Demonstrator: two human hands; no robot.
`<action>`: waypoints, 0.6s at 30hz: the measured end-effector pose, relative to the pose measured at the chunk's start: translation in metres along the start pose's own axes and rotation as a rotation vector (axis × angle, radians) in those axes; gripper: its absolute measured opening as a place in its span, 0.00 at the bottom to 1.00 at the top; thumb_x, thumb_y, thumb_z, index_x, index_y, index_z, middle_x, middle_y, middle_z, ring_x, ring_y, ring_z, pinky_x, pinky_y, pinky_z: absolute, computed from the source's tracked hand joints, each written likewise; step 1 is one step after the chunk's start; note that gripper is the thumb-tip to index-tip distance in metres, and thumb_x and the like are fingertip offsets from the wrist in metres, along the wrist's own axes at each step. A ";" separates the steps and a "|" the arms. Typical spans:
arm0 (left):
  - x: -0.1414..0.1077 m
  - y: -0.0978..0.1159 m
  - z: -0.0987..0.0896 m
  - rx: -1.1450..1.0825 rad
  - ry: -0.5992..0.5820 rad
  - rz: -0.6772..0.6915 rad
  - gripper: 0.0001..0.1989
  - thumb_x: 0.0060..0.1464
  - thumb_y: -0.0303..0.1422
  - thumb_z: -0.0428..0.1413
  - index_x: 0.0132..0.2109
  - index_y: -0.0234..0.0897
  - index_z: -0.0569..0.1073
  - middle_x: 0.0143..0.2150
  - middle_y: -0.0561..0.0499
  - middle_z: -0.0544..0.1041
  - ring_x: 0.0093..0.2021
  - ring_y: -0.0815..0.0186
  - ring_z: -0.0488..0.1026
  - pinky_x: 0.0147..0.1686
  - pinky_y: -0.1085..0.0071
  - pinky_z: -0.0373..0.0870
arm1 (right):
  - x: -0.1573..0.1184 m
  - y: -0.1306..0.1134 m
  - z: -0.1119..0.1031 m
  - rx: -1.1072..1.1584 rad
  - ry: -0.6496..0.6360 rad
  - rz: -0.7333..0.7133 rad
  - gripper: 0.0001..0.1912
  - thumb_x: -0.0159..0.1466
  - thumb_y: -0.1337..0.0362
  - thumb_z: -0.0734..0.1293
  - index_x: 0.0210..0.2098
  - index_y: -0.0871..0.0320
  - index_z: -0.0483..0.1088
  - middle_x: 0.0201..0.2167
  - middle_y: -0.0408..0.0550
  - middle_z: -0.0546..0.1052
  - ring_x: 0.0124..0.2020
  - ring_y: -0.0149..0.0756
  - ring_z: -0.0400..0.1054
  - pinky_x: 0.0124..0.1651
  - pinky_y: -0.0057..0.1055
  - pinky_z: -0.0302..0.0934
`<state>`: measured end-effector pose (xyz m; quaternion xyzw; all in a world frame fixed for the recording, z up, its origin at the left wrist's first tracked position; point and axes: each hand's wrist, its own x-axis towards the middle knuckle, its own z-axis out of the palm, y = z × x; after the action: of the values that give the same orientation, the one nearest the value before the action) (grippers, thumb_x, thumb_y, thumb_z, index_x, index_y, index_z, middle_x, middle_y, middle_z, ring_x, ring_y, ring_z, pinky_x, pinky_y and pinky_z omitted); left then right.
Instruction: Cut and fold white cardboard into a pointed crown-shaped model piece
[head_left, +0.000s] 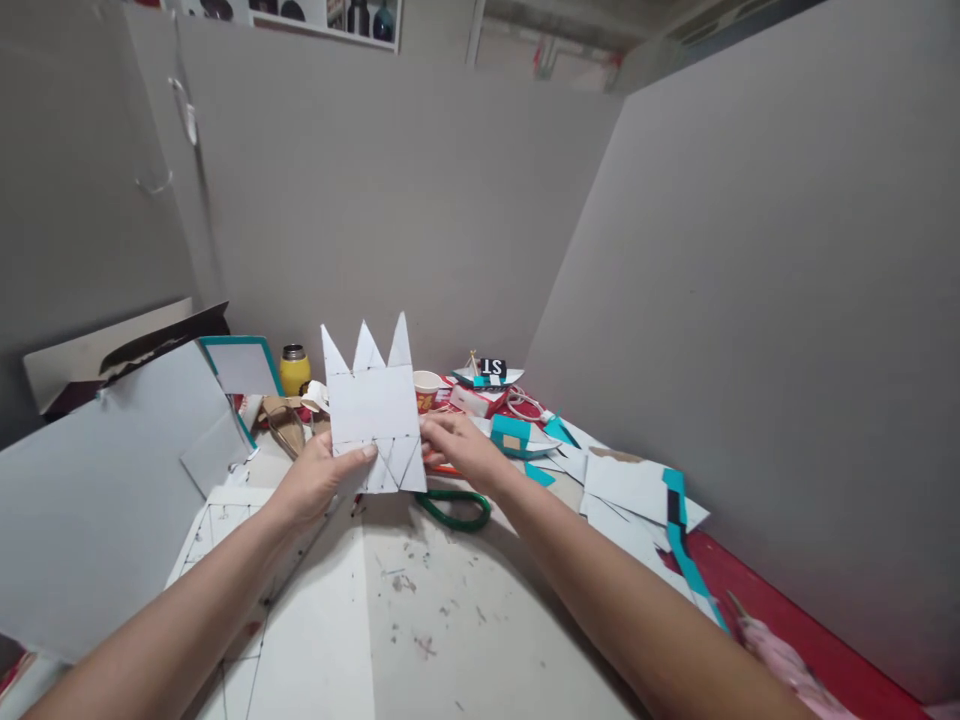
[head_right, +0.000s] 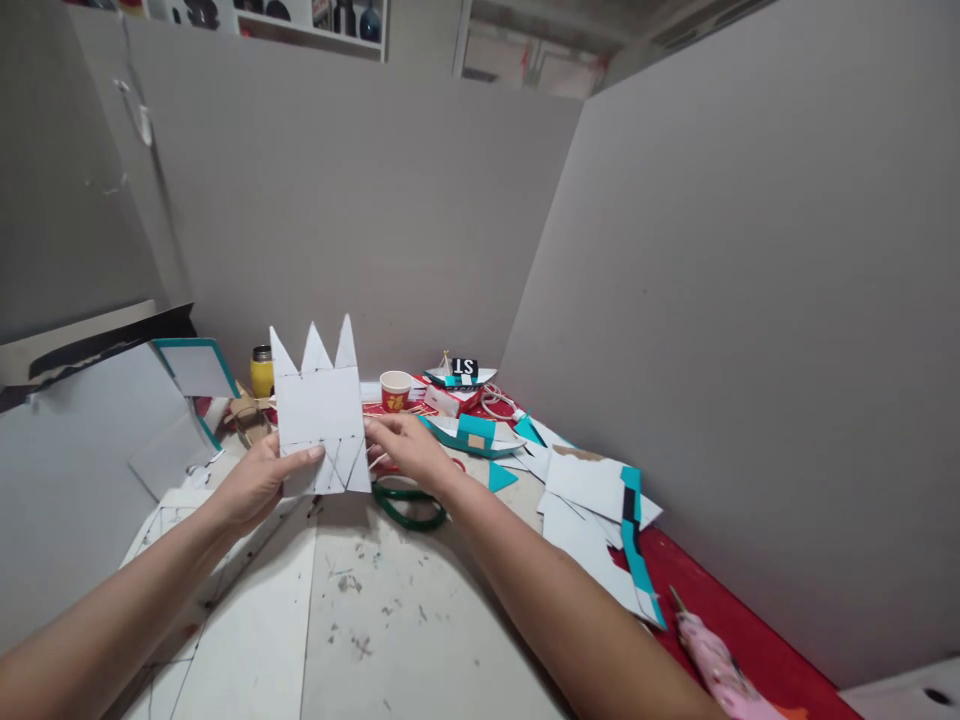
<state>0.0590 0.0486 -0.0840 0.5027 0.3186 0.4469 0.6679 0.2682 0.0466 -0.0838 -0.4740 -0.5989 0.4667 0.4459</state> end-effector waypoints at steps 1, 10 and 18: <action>0.000 -0.001 0.001 -0.005 -0.002 -0.001 0.23 0.40 0.34 0.70 0.44 0.29 0.77 0.41 0.40 0.83 0.38 0.56 0.79 0.37 0.67 0.72 | 0.000 0.001 0.005 0.093 0.012 0.013 0.18 0.56 0.48 0.67 0.30 0.59 0.71 0.23 0.43 0.72 0.23 0.30 0.66 0.24 0.25 0.61; 0.004 -0.008 -0.004 0.061 -0.079 -0.058 0.21 0.48 0.36 0.65 0.48 0.32 0.76 0.42 0.44 0.82 0.39 0.61 0.78 0.40 0.69 0.72 | -0.009 0.006 0.021 0.252 0.076 -0.057 0.13 0.49 0.58 0.74 0.30 0.59 0.75 0.28 0.45 0.77 0.27 0.32 0.68 0.31 0.29 0.63; 0.007 0.005 -0.017 0.267 -0.257 -0.136 0.19 0.49 0.34 0.63 0.49 0.35 0.76 0.36 0.49 0.80 0.31 0.65 0.73 0.29 0.71 0.71 | -0.012 -0.001 0.018 0.064 0.125 -0.149 0.08 0.53 0.63 0.70 0.31 0.60 0.75 0.30 0.45 0.77 0.30 0.33 0.68 0.35 0.32 0.63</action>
<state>0.0451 0.0620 -0.0837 0.6170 0.3205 0.2866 0.6591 0.2519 0.0324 -0.0868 -0.4417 -0.5883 0.4208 0.5308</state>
